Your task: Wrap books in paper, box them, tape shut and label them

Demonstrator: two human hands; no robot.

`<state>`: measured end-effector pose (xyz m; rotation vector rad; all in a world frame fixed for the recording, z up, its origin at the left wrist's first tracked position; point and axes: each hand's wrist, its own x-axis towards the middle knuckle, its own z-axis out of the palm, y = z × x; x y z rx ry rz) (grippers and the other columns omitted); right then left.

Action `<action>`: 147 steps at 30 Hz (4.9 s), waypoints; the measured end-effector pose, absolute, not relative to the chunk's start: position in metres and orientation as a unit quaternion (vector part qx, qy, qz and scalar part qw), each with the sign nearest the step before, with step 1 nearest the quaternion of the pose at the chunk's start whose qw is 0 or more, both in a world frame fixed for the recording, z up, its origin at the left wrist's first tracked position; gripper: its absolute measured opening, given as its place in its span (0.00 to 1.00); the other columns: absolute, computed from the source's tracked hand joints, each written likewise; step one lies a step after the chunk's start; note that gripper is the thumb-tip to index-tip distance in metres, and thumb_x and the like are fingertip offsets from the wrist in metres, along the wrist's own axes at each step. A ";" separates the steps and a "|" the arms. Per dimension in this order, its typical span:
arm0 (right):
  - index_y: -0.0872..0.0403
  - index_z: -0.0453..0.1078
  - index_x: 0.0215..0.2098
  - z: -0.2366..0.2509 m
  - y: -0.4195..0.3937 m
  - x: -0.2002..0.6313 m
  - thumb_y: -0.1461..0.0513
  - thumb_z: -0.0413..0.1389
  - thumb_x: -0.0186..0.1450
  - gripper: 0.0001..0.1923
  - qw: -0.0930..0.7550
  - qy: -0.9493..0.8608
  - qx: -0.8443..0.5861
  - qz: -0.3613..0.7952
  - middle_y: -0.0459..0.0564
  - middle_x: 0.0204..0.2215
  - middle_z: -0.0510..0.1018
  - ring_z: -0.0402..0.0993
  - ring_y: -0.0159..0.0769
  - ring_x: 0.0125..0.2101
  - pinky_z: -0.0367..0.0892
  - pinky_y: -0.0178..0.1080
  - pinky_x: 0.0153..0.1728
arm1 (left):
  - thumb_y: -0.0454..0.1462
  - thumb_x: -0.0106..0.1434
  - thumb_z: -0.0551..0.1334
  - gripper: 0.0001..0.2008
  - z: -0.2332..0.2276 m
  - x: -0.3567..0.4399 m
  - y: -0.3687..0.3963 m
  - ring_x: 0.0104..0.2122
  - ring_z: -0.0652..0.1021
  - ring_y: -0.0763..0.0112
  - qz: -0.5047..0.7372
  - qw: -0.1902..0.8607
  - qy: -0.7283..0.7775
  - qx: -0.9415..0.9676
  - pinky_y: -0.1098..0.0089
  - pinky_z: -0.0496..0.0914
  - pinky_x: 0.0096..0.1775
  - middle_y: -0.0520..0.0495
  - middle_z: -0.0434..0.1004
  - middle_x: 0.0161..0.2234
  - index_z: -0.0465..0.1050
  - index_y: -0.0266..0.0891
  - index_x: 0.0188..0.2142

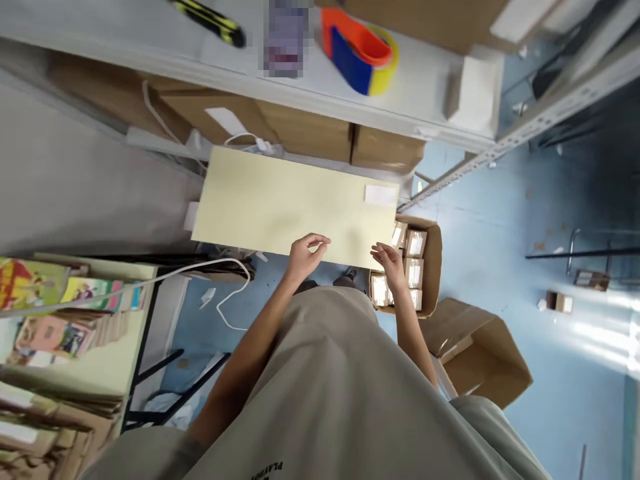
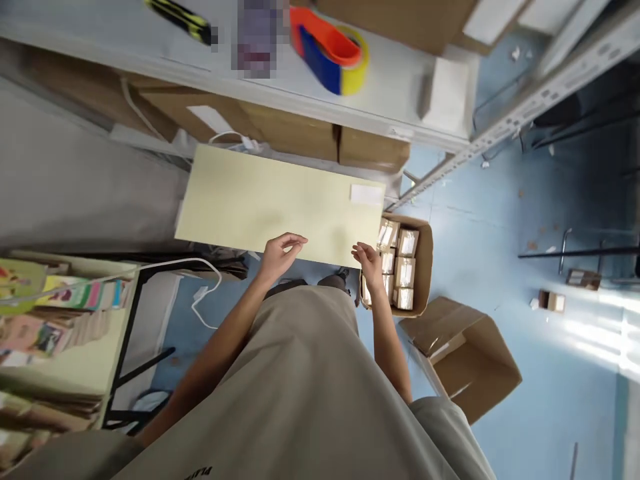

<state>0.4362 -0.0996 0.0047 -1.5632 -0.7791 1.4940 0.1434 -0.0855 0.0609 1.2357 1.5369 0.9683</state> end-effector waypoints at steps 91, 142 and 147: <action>0.48 0.86 0.43 0.121 -0.177 -0.257 0.34 0.75 0.62 0.29 0.199 -0.676 -0.393 0.590 0.48 0.39 0.90 0.86 0.41 0.37 0.86 0.43 0.37 | 0.52 0.64 0.78 0.18 0.078 -0.425 -0.353 0.39 0.86 0.64 0.729 0.330 0.599 0.024 0.65 0.81 0.45 0.45 0.89 0.40 0.89 0.42 0.43; 0.48 0.86 0.49 0.138 0.032 0.011 0.37 0.68 0.73 0.26 0.390 -0.611 -0.484 0.490 0.51 0.42 0.88 0.85 0.40 0.38 0.85 0.43 0.38 | 0.58 0.46 0.88 0.34 0.142 -0.202 -0.058 0.42 0.91 0.51 0.594 0.516 0.585 0.197 0.56 0.88 0.45 0.41 0.93 0.39 0.92 0.38 0.44; 0.47 0.87 0.56 0.145 0.010 -0.008 0.44 0.58 0.83 0.21 0.367 -0.714 -0.495 0.331 0.58 0.53 0.88 0.87 0.48 0.53 0.88 0.51 0.53 | 0.54 0.52 0.86 0.29 0.143 -0.195 -0.063 0.45 0.91 0.50 0.620 0.430 0.613 0.236 0.57 0.88 0.48 0.41 0.94 0.44 0.93 0.38 0.45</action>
